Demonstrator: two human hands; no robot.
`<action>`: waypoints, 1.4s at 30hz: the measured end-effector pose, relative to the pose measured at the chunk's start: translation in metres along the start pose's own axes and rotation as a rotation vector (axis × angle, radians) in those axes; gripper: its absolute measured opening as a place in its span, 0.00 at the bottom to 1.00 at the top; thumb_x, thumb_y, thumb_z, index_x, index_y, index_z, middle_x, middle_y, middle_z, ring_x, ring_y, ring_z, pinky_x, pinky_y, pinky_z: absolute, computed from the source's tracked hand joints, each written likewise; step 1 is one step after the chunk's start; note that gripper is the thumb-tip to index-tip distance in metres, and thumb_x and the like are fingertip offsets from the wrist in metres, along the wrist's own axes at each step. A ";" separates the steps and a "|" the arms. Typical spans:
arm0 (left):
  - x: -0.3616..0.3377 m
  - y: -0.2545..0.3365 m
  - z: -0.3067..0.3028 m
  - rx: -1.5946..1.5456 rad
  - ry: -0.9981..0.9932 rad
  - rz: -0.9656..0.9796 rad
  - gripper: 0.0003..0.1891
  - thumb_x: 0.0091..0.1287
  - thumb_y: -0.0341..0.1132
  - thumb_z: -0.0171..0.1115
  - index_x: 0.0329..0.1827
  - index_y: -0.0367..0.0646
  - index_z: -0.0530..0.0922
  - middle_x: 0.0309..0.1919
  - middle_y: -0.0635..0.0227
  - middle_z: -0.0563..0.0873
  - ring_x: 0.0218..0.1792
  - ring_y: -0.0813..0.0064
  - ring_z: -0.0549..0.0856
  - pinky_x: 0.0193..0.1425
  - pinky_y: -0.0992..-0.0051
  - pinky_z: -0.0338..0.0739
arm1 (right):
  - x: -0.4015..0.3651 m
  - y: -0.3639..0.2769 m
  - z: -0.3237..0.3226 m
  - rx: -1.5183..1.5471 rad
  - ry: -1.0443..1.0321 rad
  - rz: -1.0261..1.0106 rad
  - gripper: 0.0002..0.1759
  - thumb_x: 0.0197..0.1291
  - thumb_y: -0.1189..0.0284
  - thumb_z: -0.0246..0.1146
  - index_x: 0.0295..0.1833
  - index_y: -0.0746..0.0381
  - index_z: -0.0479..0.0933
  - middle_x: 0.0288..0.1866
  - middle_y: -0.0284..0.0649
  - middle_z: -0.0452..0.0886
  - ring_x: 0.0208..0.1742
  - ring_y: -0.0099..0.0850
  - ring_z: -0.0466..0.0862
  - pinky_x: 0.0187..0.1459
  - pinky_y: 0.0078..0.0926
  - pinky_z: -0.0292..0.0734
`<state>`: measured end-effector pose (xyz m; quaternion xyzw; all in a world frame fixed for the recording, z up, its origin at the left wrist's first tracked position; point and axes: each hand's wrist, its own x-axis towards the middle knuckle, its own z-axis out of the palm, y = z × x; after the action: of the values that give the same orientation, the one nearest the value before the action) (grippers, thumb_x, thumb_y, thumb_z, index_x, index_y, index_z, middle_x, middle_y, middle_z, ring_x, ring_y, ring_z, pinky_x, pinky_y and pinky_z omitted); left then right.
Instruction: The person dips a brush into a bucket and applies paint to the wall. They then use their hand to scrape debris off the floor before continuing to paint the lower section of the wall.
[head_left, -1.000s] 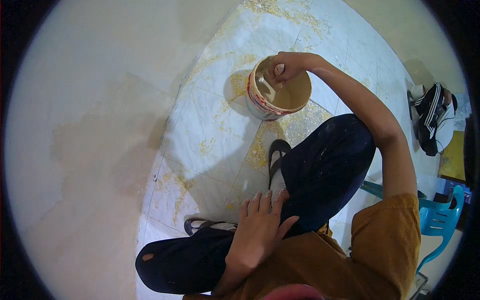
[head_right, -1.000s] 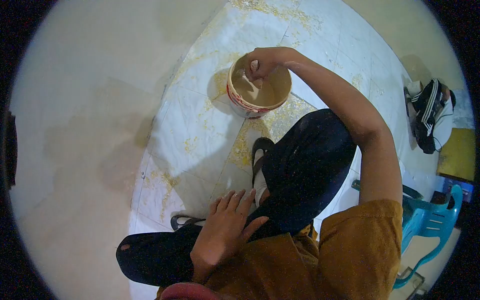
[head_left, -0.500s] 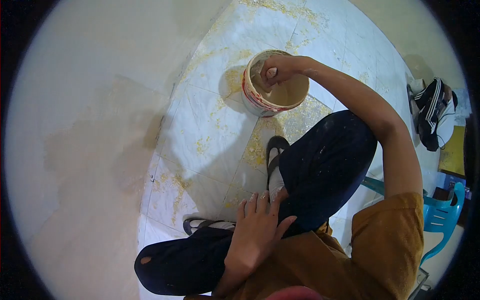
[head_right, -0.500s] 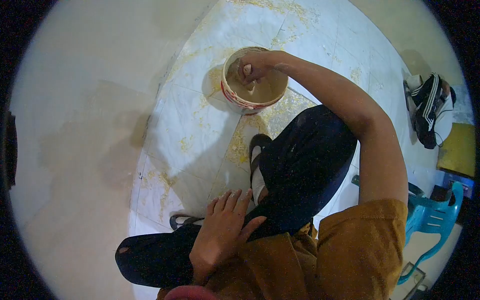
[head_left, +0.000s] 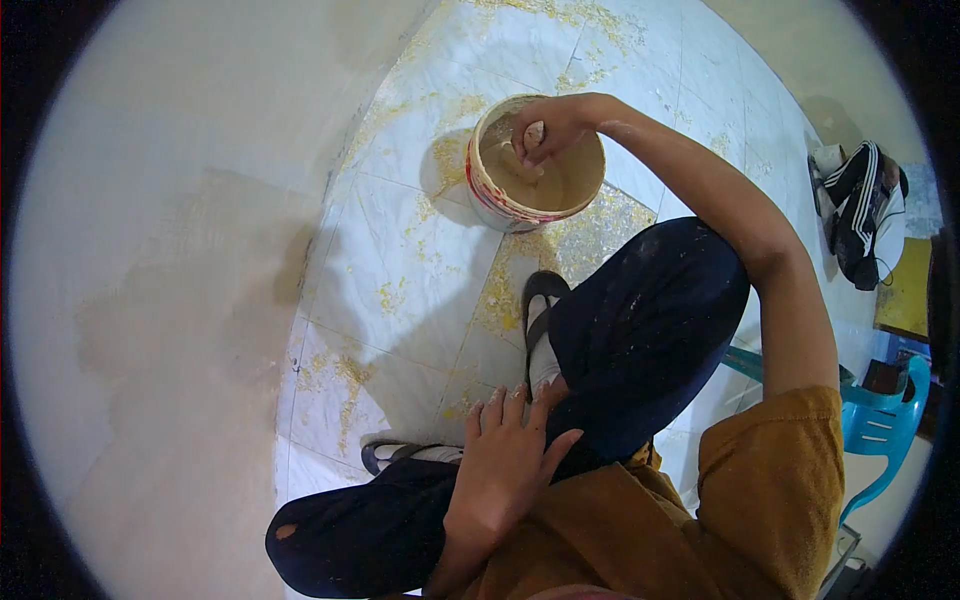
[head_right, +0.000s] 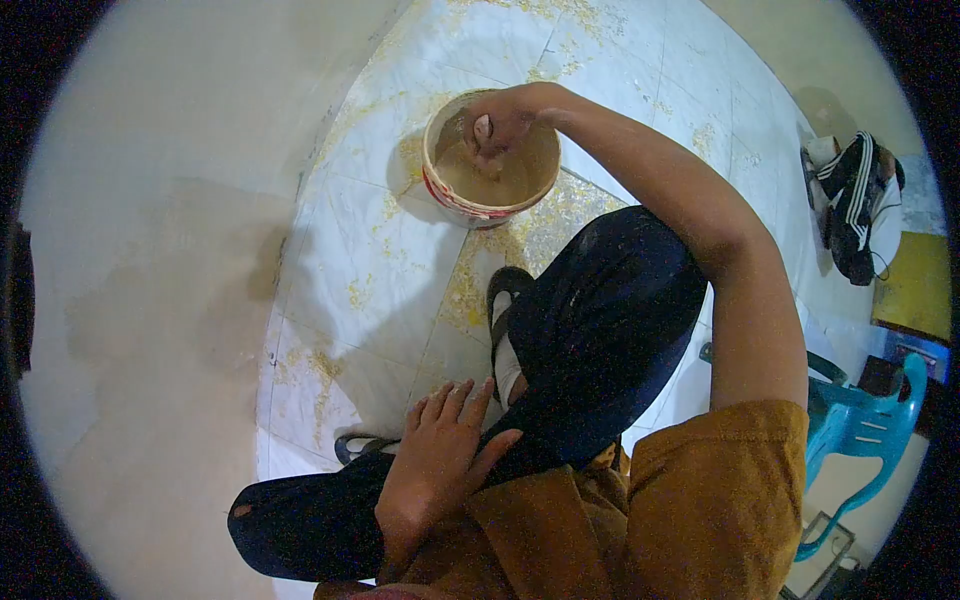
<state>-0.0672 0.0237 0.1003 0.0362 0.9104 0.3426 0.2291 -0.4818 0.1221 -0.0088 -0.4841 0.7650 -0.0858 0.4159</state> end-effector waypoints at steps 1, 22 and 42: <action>0.000 0.001 -0.002 -0.002 -0.003 -0.005 0.29 0.77 0.55 0.51 0.74 0.48 0.65 0.65 0.43 0.77 0.69 0.43 0.73 0.72 0.45 0.65 | 0.003 0.000 0.004 0.000 0.000 -0.001 0.11 0.57 0.66 0.74 0.44 0.57 0.87 0.39 0.34 0.89 0.44 0.31 0.85 0.47 0.32 0.79; 0.004 0.008 -0.028 -0.302 0.244 0.100 0.24 0.72 0.50 0.61 0.64 0.45 0.76 0.58 0.56 0.83 0.63 0.56 0.78 0.71 0.50 0.67 | -0.077 -0.022 -0.065 0.224 -0.213 0.231 0.17 0.56 0.74 0.66 0.52 0.64 0.87 0.37 0.35 0.89 0.36 0.22 0.84 0.38 0.23 0.80; -0.016 0.063 -0.072 -2.052 1.272 0.347 0.20 0.77 0.52 0.50 0.52 0.44 0.79 0.46 0.63 0.85 0.51 0.65 0.83 0.58 0.60 0.76 | -0.075 -0.046 -0.061 0.126 0.011 0.369 0.16 0.56 0.70 0.75 0.49 0.60 0.81 0.42 0.34 0.88 0.32 0.22 0.81 0.32 0.21 0.74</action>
<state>-0.0901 0.0247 0.1942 -0.2148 0.1499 0.8853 -0.3842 -0.4812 0.1427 0.0957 -0.3083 0.8362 -0.0585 0.4497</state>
